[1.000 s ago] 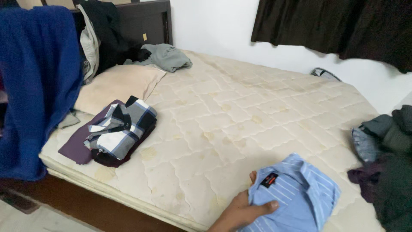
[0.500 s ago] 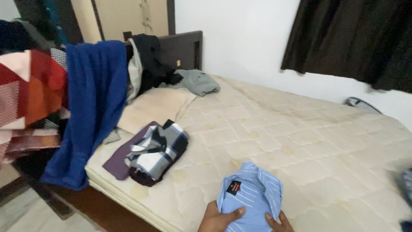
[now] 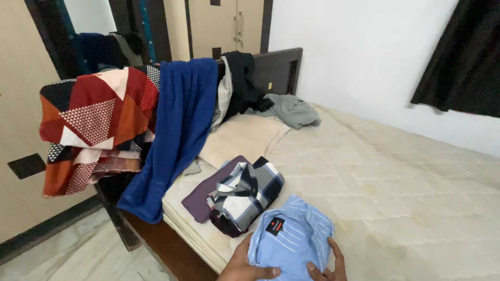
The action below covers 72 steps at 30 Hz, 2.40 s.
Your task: The person folds a blue and white striped shirt on a bed, smoothing it out and folding the sleeves and body into a compact rectangle. Then the person folds a pair of dark blue pants in a similar manner.
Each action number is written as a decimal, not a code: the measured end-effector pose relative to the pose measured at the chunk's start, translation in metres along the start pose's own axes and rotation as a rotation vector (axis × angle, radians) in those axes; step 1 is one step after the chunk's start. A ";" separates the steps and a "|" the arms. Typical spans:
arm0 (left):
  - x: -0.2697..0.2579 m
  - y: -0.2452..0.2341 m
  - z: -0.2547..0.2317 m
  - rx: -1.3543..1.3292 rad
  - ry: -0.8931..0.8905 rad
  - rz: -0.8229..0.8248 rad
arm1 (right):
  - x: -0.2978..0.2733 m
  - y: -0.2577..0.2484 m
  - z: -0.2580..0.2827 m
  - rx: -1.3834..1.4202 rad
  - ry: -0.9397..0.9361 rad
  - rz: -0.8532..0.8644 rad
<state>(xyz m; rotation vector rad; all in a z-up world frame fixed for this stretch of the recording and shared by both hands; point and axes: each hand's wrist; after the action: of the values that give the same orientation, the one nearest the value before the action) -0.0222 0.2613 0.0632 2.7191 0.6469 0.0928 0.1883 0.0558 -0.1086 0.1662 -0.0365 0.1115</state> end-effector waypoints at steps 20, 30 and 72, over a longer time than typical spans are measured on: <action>-0.008 -0.017 -0.002 0.012 -0.073 0.006 | 0.040 0.009 0.173 -0.099 0.537 0.070; 0.001 -0.010 -0.019 -0.086 -0.101 -0.118 | 0.040 0.014 0.070 0.180 0.604 0.121; 0.091 -0.029 -0.053 1.493 0.640 -0.497 | 0.002 0.105 0.158 -1.204 -0.532 0.528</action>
<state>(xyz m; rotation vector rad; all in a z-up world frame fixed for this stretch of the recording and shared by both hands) 0.0398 0.3430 0.1012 3.6707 2.3041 0.5584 0.1741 0.1328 0.0643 -1.0310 -0.6645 0.5465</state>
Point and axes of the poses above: each hand's wrist, its own x-axis towards the middle knuckle, its own y-axis out of the palm, z = x × y, and after that the axes turned 13 degrees about -z, right-handed
